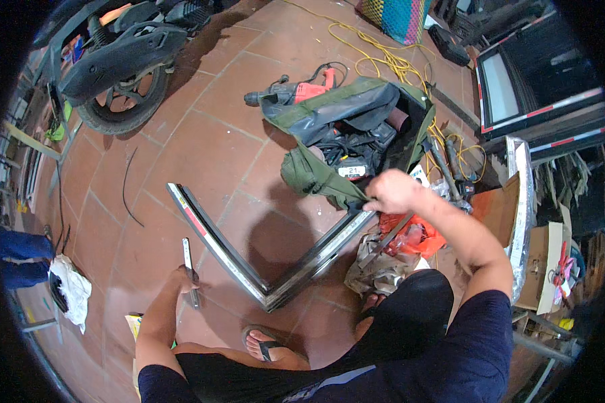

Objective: The person gathers metal frame pieces from a cluttered workshop, then sits on the floor to assemble them. They use a cordless drill and a screwdriver to fasten the frame components together.

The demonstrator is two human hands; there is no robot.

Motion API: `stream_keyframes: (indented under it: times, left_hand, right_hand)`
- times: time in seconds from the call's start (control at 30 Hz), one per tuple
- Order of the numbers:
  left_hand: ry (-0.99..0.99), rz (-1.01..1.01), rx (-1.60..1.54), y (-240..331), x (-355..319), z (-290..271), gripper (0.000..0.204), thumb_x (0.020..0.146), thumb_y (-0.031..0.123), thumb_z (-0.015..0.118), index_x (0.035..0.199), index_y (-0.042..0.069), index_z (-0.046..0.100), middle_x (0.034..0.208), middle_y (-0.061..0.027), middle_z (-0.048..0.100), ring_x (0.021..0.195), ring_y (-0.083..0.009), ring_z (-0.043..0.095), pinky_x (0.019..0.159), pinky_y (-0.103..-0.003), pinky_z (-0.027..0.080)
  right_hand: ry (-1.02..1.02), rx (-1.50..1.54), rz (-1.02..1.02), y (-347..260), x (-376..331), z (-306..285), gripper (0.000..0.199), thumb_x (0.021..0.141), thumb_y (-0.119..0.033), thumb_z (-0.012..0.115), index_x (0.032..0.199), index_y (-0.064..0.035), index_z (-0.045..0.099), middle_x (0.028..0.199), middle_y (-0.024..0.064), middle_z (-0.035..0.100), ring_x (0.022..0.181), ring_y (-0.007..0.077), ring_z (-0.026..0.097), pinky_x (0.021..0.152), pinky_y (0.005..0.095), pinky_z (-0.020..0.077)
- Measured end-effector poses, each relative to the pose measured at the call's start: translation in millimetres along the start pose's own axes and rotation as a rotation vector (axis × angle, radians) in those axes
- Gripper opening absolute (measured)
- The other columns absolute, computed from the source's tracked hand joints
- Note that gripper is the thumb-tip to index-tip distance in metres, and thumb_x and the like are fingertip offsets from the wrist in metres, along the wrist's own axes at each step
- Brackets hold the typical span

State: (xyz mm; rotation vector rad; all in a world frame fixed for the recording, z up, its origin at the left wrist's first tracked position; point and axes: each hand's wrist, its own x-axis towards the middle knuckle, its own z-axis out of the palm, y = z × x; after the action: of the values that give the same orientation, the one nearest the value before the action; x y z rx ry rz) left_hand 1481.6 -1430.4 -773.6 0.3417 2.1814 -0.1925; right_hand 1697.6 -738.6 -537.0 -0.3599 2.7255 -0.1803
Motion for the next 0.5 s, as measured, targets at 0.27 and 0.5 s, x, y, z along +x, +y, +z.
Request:
stream_keyframes:
  times: [0.27,0.5]
  left_hand:
    - [0.146,0.083,0.166,-26,39,4,0.087,0.065,0.046,0.097,0.137,0.007,0.065,0.129,-0.0212,0.073,0.122,-0.038,0.07,0.104,-0.046,0.057]
    - [0.185,-0.107,-0.169,-4,-24,-46,0.078,0.075,0.064,0.084,0.126,0.006,0.073,0.125,-0.0222,0.075,0.119,-0.036,0.071,0.103,-0.047,0.056]
  right_hand:
    - [-0.199,0.364,0.4,125,146,-17,0.043,0.102,-0.037,0.063,0.118,0.0005,0.076,0.115,0.0183,0.078,0.094,0.0326,0.077,0.083,0.0464,0.0603]
    - [0.264,0.097,0.521,111,219,12,0.077,0.086,-0.056,0.081,0.144,-0.0094,0.065,0.15,0.0197,0.061,0.137,0.0381,0.06,0.112,0.0483,0.0487]
